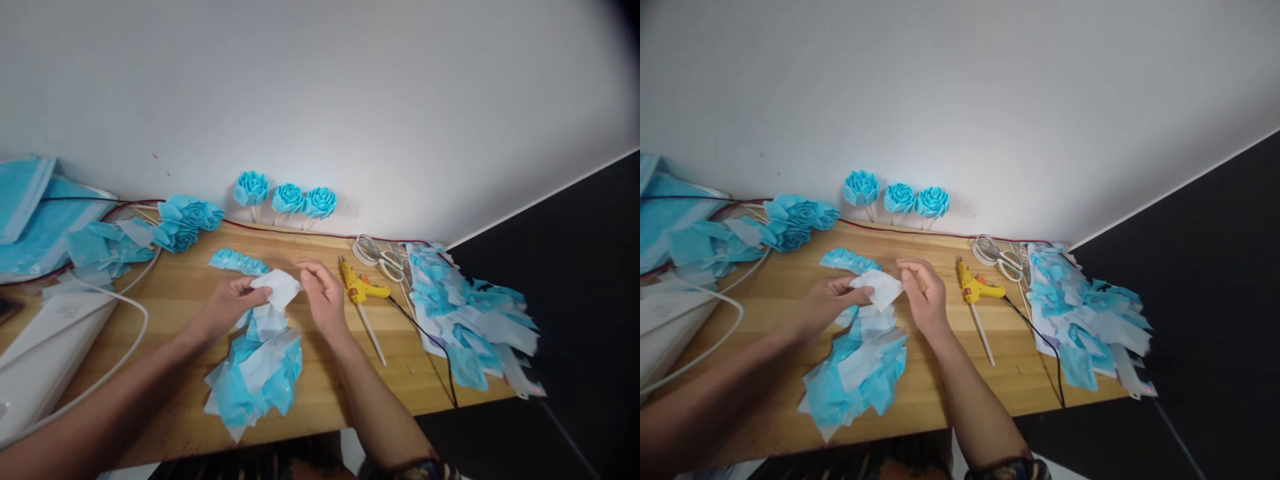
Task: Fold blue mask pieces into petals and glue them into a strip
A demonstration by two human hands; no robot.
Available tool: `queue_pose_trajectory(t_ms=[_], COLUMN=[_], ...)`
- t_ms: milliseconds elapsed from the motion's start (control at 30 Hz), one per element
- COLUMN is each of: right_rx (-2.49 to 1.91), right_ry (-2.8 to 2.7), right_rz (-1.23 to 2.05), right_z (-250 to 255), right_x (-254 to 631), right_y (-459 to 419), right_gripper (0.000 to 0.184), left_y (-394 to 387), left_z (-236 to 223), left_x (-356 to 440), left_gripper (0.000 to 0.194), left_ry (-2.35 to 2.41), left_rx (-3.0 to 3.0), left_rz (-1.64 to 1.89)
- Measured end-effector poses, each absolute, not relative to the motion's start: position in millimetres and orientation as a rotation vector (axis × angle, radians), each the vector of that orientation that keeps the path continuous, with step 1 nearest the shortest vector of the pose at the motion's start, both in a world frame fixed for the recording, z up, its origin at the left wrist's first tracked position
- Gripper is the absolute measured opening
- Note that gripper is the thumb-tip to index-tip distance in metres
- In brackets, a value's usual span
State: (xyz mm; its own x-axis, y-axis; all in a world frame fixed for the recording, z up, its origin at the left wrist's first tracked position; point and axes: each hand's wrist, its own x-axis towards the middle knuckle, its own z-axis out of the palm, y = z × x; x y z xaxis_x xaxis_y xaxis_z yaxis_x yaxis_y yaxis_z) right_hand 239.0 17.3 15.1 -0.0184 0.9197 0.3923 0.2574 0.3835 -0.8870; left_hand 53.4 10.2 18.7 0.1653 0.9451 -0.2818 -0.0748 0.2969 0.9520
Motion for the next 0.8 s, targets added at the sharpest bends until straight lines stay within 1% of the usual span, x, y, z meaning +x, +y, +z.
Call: queue_pose_trajectory(t_ms=[100, 267, 467, 633, 800], right_rx=[-1.138, -1.122, -1.025, -0.909, -0.833], right_ry=[-1.501, -1.658, -1.860, -2.016, -2.021], right_rz=[0.724, 0.526, 0.352, 0.316, 0.285], right_z=[16.2, 13.4, 4.4, 3.3, 2.3], right_x=[240.2, 238.3, 233.3, 228.4, 229.0], right_y=[16.2, 14.1, 13.5, 14.6, 15.3], right_gripper=[0.024, 0.022, 0.027, 0.035, 0.034], left_y=[12.9, 16.4, 14.7, 13.0, 11.8], left_z=[14.2, 10.7, 15.4, 16.2, 16.8], left_x=[51.7, 49.5, 50.3, 52.0, 53.7], left_gripper=[0.022, 0.026, 0.026, 0.028, 0.031], left_ry=[1.161, 1.054, 0.913, 0.911, 0.968], left_rx=[0.892, 0.766, 0.631, 0.645, 0.687], left_rz=[1.057, 1.192, 1.207, 1.184, 1.156])
